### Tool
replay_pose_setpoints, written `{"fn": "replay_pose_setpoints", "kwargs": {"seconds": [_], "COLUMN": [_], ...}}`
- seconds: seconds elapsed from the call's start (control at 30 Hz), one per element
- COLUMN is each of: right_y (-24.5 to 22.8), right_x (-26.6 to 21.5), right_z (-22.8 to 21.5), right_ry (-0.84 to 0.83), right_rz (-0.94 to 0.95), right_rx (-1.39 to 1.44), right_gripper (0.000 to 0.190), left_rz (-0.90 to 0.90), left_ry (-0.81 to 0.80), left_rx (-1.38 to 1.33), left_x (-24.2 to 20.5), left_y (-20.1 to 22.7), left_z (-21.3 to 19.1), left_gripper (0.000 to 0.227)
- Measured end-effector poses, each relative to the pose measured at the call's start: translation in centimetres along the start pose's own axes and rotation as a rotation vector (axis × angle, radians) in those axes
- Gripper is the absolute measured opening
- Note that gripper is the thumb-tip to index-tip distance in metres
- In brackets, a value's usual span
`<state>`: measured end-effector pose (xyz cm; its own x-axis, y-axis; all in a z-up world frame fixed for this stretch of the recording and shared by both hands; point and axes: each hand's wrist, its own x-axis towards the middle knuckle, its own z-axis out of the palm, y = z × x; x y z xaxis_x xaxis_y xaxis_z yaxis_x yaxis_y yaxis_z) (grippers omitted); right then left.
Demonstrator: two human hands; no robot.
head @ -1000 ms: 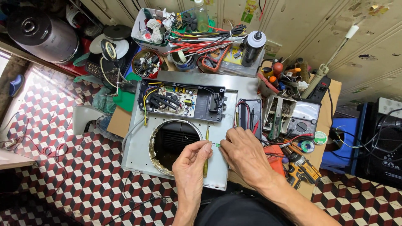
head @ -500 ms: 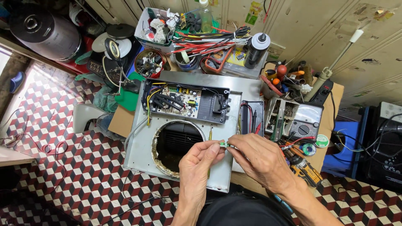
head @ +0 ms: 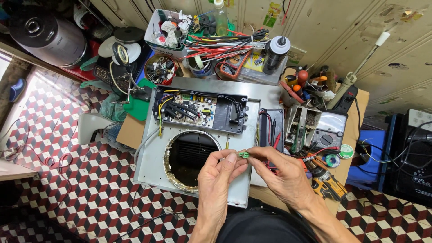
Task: Repair an induction cooktop by inspecting internal circuitry and replacing components.
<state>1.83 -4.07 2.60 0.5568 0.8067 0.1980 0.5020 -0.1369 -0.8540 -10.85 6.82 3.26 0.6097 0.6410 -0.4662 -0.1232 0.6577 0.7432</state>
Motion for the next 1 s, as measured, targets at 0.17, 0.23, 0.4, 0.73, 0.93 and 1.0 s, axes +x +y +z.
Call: {"fn": "replay_pose_setpoints", "kwargs": {"seconds": [0.17,0.23,0.4,0.73,0.93,1.0], "right_y": [0.1,0.0,-0.4,-0.6,-0.1,0.1], "right_x": [-0.1,-0.1,-0.1,-0.1,-0.3,-0.4], "right_z": [0.1,0.1,0.1,0.3,0.3,0.2], "right_ry": [-0.007,-0.007,-0.008,-0.026,-0.018,-0.022], "right_rz": [0.041,0.031,-0.015,-0.041,0.045,0.116], "right_rx": [0.007,0.004,-0.016,0.012,0.1,0.164], "right_gripper": [0.025,0.025,0.025,0.024,0.023,0.022], "left_rz": [0.035,0.065,0.089,0.023,-0.149,-0.229], "left_ry": [0.026,0.035,0.008,0.036,-0.081,-0.097], "left_rx": [0.104,0.142,0.138,0.103,-0.213,-0.295], "left_x": [-0.2,-0.2,0.1,0.5,1.4,1.6], "left_y": [-0.1,-0.3,-0.2,-0.7,-1.6,-1.6], "left_z": [0.1,-0.1,-0.5,-1.2,-2.4,-2.4], "left_gripper": [0.029,0.028,0.023,0.024,0.022,0.021]}}
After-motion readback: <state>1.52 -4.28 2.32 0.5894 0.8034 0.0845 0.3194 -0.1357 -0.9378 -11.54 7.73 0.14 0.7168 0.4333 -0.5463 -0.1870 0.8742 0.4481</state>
